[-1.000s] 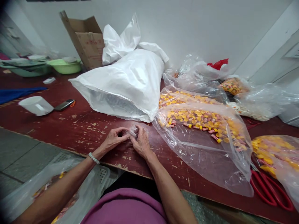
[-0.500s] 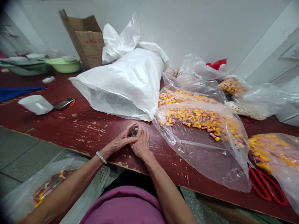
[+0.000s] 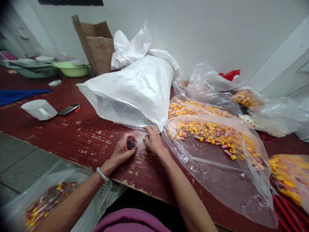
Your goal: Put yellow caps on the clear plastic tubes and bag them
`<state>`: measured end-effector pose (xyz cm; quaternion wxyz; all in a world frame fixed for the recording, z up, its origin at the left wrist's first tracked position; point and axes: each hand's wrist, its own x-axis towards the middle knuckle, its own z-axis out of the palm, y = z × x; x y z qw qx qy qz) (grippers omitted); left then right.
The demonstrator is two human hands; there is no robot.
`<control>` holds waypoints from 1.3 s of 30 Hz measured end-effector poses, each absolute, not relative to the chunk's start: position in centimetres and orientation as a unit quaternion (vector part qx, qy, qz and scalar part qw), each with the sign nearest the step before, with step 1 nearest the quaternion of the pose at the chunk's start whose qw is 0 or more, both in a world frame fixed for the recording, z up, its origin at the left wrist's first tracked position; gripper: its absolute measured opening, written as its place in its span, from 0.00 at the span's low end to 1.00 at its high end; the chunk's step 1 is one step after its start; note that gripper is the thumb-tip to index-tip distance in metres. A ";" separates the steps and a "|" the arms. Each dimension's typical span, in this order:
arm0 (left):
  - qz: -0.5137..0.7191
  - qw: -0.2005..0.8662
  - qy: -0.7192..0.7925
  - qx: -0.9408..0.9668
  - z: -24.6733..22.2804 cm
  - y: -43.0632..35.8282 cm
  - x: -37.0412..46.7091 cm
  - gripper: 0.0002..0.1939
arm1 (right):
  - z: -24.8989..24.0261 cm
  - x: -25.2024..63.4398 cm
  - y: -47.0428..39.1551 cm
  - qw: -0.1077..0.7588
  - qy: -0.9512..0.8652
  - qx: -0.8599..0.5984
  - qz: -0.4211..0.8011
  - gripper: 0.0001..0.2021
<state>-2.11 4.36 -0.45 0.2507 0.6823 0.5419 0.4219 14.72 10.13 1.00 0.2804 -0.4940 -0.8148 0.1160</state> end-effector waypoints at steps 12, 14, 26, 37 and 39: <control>0.403 0.346 0.516 0.672 0.0 5.1 -1.7 0.27 | 1.7 6.1 18.7 0.161 -0.732 -0.656 0.092 0.15; 0.386 0.342 0.524 0.678 0.0 5.2 -1.9 0.21 | 2.0 6.3 18.6 0.165 -0.726 -0.659 0.102 0.13; 0.447 0.316 0.545 0.635 -1.3 5.7 -1.3 0.17 | -0.7 13.7 7.2 0.438 -0.652 -0.470 0.403 0.18; 0.472 0.387 0.472 0.636 -0.2 5.0 -0.1 0.24 | -1.4 15.0 4.4 0.323 -0.771 -0.533 0.131 0.06; 0.474 0.376 0.474 0.639 -0.1 4.9 0.1 0.25 | -1.2 15.0 3.9 0.257 -0.792 -0.551 0.064 0.07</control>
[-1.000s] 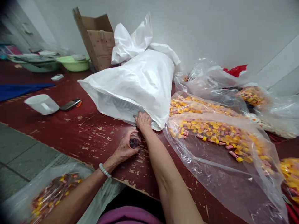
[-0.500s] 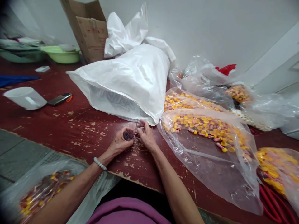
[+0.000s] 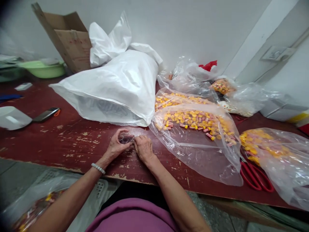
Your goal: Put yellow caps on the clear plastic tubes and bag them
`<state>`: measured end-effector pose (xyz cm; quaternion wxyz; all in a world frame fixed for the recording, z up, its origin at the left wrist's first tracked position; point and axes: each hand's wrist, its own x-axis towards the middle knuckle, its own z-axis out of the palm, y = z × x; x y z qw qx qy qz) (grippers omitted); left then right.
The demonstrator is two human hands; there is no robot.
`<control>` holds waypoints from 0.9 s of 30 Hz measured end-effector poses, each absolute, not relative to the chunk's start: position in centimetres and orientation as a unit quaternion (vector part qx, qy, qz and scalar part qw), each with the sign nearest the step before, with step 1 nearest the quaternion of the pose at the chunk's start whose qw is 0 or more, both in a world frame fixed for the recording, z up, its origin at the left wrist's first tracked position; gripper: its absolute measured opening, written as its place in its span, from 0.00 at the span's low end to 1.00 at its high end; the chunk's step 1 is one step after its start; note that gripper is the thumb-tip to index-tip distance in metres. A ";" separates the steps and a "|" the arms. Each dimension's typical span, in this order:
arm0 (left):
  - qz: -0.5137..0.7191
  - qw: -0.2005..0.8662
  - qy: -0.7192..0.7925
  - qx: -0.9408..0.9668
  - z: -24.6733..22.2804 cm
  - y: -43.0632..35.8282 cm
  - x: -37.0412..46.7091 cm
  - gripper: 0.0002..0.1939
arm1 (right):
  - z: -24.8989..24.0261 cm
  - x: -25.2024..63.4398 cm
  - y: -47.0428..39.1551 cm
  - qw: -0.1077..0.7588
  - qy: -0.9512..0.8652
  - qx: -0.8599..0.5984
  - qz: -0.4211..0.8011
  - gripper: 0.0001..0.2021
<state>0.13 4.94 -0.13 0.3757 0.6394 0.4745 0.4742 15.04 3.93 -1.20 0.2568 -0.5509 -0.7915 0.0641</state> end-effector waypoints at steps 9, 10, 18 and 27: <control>0.457 0.363 0.480 0.655 -1.1 5.3 0.4 0.23 | 2.5 23.2 5.7 0.333 -0.700 -0.631 -0.010 0.12; 0.453 0.362 0.478 0.659 -1.1 5.2 0.5 0.23 | 2.5 24.7 6.5 0.323 -0.679 -0.660 -0.006 0.13; 0.431 0.395 0.463 0.666 -1.1 5.5 1.8 0.23 | 0.1 27.9 9.4 0.239 -0.727 -0.643 0.041 0.12; 0.431 0.404 0.458 0.664 -0.9 5.2 1.9 0.28 | 1.6 25.9 6.5 0.390 -0.625 -0.676 0.025 0.14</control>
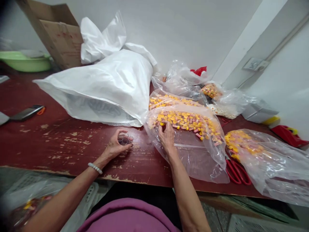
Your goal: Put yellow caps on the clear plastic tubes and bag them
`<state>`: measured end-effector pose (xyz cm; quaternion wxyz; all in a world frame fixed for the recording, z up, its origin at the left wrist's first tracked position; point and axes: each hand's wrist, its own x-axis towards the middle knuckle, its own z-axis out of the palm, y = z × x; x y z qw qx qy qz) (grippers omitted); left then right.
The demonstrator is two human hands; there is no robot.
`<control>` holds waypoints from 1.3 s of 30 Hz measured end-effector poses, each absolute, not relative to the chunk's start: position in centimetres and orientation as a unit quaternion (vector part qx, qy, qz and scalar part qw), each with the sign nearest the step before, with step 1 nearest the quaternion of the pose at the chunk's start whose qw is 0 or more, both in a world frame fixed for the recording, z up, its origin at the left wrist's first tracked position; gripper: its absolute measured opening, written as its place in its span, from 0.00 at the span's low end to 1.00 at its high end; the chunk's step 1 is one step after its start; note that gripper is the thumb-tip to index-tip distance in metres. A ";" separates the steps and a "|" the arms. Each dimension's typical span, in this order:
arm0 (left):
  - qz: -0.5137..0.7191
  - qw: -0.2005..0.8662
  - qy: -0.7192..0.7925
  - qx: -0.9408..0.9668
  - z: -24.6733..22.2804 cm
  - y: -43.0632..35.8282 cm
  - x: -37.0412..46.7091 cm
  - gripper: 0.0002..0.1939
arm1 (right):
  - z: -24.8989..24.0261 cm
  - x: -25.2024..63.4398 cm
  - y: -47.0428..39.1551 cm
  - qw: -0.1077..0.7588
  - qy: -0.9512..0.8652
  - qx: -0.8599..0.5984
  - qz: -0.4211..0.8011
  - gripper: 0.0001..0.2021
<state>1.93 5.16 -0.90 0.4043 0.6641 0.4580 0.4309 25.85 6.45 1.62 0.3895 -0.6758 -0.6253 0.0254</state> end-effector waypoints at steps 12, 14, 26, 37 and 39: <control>0.413 0.408 0.434 0.688 -0.5 4.6 2.6 0.29 | 2.0 18.5 1.7 0.393 -0.783 -0.477 0.067 0.06; 0.416 0.413 0.429 0.688 -0.6 4.7 2.5 0.29 | 1.8 18.8 1.5 0.376 -0.795 -0.474 0.045 0.08; 0.411 0.418 0.445 0.676 -0.2 4.5 2.4 0.29 | 2.2 18.6 -0.2 0.300 -0.813 -0.498 0.014 0.13; 0.423 0.394 0.449 0.681 -0.9 4.5 2.5 0.26 | 1.9 28.5 8.3 0.312 -0.642 -0.700 0.010 0.09; 0.423 0.399 0.448 0.679 -1.0 4.5 2.4 0.26 | 0.9 29.2 9.4 0.298 -0.640 -0.707 0.020 0.08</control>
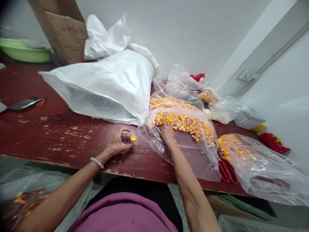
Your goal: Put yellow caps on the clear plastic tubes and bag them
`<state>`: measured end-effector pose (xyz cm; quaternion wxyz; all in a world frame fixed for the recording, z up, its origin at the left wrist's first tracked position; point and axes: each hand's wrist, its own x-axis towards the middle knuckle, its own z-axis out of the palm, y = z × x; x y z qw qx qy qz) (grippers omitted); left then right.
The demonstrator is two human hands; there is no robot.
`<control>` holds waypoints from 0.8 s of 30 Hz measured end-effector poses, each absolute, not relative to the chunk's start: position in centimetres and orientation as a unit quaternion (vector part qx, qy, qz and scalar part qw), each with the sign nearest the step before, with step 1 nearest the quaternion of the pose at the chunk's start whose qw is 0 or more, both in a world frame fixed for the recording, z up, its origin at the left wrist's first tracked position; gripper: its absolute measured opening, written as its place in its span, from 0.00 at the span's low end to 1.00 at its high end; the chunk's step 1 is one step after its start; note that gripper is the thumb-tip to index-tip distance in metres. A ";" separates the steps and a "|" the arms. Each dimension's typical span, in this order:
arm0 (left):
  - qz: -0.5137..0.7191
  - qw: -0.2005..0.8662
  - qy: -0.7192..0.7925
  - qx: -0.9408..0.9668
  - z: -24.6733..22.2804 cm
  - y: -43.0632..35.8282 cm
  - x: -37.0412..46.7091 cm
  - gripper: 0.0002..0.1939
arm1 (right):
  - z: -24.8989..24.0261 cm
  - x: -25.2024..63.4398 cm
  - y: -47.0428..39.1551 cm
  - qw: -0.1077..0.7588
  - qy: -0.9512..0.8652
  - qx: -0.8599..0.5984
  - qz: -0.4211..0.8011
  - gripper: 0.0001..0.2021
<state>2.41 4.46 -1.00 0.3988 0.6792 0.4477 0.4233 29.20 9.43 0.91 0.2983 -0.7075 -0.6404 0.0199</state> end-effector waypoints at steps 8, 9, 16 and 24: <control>0.427 0.417 0.449 0.665 -0.9 4.4 2.5 0.27 | 2.8 27.2 7.2 0.372 -0.610 -0.698 0.043 0.14; 0.426 0.420 0.448 0.664 -0.7 4.3 2.5 0.27 | 3.4 26.0 6.3 0.399 -0.618 -0.675 0.061 0.15; 0.417 0.438 0.442 0.663 -0.2 4.1 2.5 0.29 | 4.2 16.6 2.3 0.475 -0.716 -0.492 0.140 0.08; 0.417 0.400 0.455 0.678 -1.1 4.5 2.2 0.31 | 2.5 17.0 2.7 0.345 -0.808 -0.475 0.042 0.09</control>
